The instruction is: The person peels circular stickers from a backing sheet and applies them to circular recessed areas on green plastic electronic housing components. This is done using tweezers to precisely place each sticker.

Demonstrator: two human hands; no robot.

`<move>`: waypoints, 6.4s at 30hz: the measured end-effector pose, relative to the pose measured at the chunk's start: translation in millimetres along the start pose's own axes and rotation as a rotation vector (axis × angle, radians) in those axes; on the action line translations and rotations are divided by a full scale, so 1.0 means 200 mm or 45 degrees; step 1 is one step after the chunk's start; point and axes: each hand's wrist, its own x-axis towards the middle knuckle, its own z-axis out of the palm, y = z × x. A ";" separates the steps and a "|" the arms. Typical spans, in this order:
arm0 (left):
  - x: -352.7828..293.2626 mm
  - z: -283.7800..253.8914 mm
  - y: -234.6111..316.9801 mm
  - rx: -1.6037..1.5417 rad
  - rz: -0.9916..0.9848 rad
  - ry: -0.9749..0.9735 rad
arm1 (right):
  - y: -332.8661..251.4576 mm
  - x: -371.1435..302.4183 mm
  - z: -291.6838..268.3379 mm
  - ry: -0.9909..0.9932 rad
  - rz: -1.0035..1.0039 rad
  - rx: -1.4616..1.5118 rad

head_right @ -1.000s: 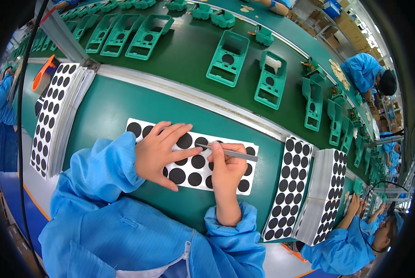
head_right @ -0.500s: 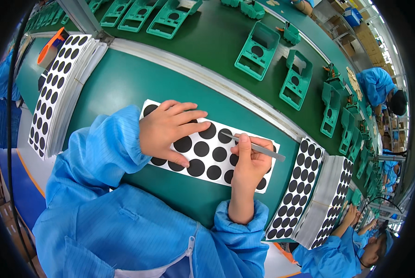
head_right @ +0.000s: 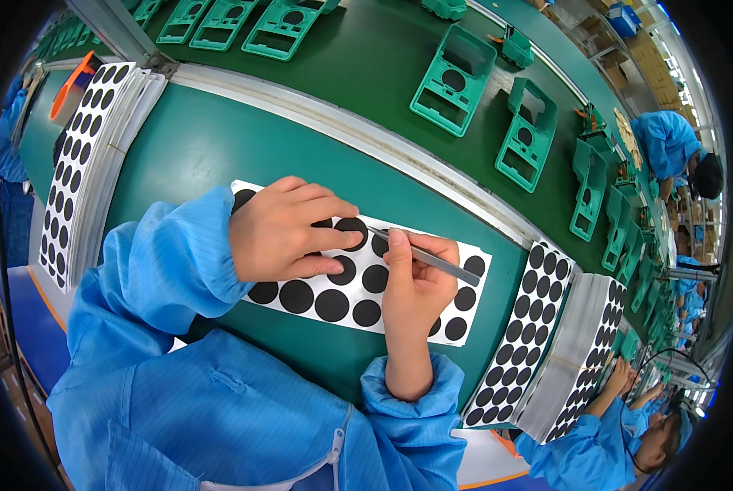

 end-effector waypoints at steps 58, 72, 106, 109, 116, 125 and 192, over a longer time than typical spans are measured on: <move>0.37 -0.32 -1.21 0.465 -0.932 0.233 | -0.05 -0.01 0.08 0.121 0.255 0.367; 0.32 -0.42 -1.34 0.767 -0.811 0.681 | -0.03 -0.01 0.13 0.131 0.253 0.354; -0.30 -0.31 -0.24 -0.008 -0.449 0.175 | -0.16 -0.06 0.42 0.171 -0.079 0.142; -0.27 -0.36 -0.30 -0.012 -0.207 0.372 | -0.14 -0.07 0.48 0.104 -0.177 0.076; -0.32 -0.32 -0.33 -0.122 -0.244 0.124 | -0.07 -0.09 0.56 0.066 -0.313 -0.075; -0.33 -0.34 -0.36 -0.184 -0.273 0.118 | -0.04 -0.09 0.57 0.001 -0.369 -0.122; -0.38 -0.43 -0.44 0.420 -0.034 0.135 | -0.10 -0.09 0.72 0.108 -0.386 -0.256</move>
